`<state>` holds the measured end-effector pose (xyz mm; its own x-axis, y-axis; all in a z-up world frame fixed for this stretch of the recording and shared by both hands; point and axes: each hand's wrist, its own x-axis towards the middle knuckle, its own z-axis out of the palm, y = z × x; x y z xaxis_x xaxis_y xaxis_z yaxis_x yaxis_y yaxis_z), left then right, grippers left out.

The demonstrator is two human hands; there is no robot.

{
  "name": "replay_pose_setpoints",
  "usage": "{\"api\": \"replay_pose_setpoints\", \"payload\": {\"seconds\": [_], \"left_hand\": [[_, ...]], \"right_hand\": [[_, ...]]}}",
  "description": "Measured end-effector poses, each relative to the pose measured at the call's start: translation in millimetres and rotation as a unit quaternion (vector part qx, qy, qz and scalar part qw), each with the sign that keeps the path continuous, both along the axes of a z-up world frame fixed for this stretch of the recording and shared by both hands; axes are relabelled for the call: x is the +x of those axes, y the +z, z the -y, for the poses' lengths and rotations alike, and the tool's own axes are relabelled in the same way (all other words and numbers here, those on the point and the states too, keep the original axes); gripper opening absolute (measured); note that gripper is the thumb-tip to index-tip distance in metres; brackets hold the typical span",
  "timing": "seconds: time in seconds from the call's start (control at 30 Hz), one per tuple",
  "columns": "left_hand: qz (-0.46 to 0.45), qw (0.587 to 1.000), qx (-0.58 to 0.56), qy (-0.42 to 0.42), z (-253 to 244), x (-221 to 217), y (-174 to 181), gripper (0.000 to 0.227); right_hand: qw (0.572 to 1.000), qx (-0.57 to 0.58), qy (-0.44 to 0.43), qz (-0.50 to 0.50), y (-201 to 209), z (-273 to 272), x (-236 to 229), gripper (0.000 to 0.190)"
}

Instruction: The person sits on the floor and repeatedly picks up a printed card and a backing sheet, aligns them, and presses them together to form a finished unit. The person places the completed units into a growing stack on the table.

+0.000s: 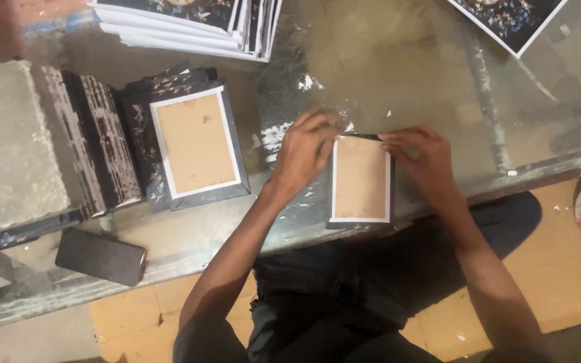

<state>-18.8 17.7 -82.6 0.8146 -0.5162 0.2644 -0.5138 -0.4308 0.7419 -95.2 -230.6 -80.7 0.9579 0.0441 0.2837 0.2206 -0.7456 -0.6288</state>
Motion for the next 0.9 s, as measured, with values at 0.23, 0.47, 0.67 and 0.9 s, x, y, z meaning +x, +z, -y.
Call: {"api": "replay_pose_setpoints", "payload": {"seconds": [0.23, 0.47, 0.67, 0.9], "left_hand": [[-0.04, 0.984, 0.029, -0.171, 2.9, -6.9, -6.7, 0.059], [0.025, 0.983, 0.076, -0.162, 7.3, -14.2, -6.8, 0.046], [-0.212, 0.969, -0.087, -0.086, 27.5, 23.3, 24.6, 0.037], [0.18, 0.971, 0.105, 0.121, 94.9, 66.1, -1.6, 0.032]], "right_hand": [[0.998, -0.029, -0.054, -0.014, -18.0, 5.5, -13.3, 0.018], [0.964, -0.061, 0.244, -0.082, 11.0, 6.3, 9.7, 0.092], [0.976, -0.051, 0.209, -0.018, 14.7, 6.8, -8.4, 0.073], [0.987, 0.0, 0.145, -0.068, 6.3, 6.8, -20.3, 0.061]]}}
